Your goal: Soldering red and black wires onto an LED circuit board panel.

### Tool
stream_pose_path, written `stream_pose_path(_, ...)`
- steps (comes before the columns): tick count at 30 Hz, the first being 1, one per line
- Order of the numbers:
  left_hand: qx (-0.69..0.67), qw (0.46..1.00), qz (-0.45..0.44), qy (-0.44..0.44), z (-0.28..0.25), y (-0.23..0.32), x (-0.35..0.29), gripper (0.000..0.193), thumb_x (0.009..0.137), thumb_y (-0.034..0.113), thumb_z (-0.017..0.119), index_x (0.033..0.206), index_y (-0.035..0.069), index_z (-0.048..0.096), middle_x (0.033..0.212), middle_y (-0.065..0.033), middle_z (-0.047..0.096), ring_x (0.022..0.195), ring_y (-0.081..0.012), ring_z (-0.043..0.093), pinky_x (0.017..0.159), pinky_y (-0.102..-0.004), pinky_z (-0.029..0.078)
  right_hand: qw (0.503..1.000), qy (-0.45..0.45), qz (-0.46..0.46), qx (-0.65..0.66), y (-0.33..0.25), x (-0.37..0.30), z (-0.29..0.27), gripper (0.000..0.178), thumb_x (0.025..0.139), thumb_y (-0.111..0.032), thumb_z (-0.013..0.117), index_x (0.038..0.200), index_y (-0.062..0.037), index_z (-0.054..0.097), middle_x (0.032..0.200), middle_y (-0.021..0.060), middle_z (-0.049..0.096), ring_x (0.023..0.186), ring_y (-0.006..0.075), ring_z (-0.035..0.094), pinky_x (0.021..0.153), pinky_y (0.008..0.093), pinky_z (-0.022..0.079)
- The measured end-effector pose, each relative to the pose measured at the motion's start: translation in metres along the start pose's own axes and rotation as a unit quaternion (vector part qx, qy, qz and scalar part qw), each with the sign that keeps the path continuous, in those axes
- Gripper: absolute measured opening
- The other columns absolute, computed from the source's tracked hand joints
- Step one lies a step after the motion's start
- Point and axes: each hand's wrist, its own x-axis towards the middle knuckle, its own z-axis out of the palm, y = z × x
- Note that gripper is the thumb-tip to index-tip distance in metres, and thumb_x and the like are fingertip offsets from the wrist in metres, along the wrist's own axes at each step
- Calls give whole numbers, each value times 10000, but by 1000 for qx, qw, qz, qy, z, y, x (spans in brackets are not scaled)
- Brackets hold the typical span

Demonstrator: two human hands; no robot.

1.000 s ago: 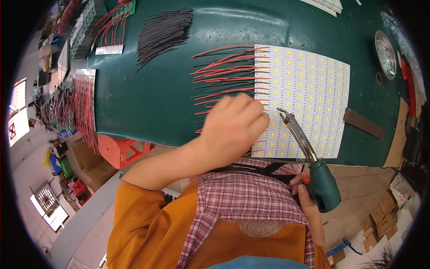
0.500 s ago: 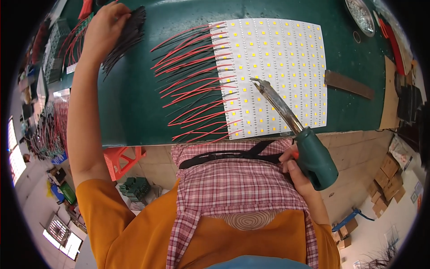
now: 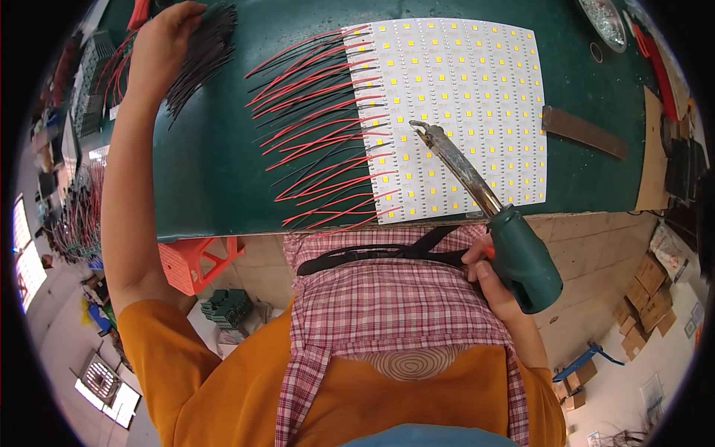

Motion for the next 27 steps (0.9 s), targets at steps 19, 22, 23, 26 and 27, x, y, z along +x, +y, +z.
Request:
stream_pose_path(19,457,842,240,-158,-30,159,-41,69,781,133,653,843,142,626,803,-2,622,834,-166,624,773,-324,453,988,58,74,126,-4,0,13,306,978,-200,644,1220,-38,550,958,71,642,748,107,576,704,270,506)
stream_pose_path(22,425,861,232,-156,-39,158,-39,70,776,105,647,845,121,639,782,-17,606,809,-181,631,726,-349,471,998,20,61,-18,-7,-4,5,324,982,-189,641,1250,-41,535,976,75,650,754,105,585,711,269,509)
stream_pose_path(23,315,919,209,-107,-48,165,-40,97,774,89,642,870,94,655,785,-39,604,803,-194,638,697,-357,482,997,26,68,-17,-6,-7,4,324,982,-189,641,1250,-41,535,976,75,650,754,105,585,711,269,509)
stream_pose_path(26,11,984,178,-19,-46,199,-64,244,758,49,635,991,27,703,833,-94,617,779,-225,645,624,-367,509,964,32,146,220,-3,-13,2,335,981,-181,643,1265,-37,537,988,75,656,752,103,592,714,266,510)
stream_pose_path(27,-46,981,188,-23,-38,217,-77,271,746,56,647,1007,26,712,861,-93,634,766,-225,642,625,-358,514,994,20,83,62,-3,-14,3,338,977,-178,649,1263,-31,546,993,74,657,747,102,589,713,266,509)
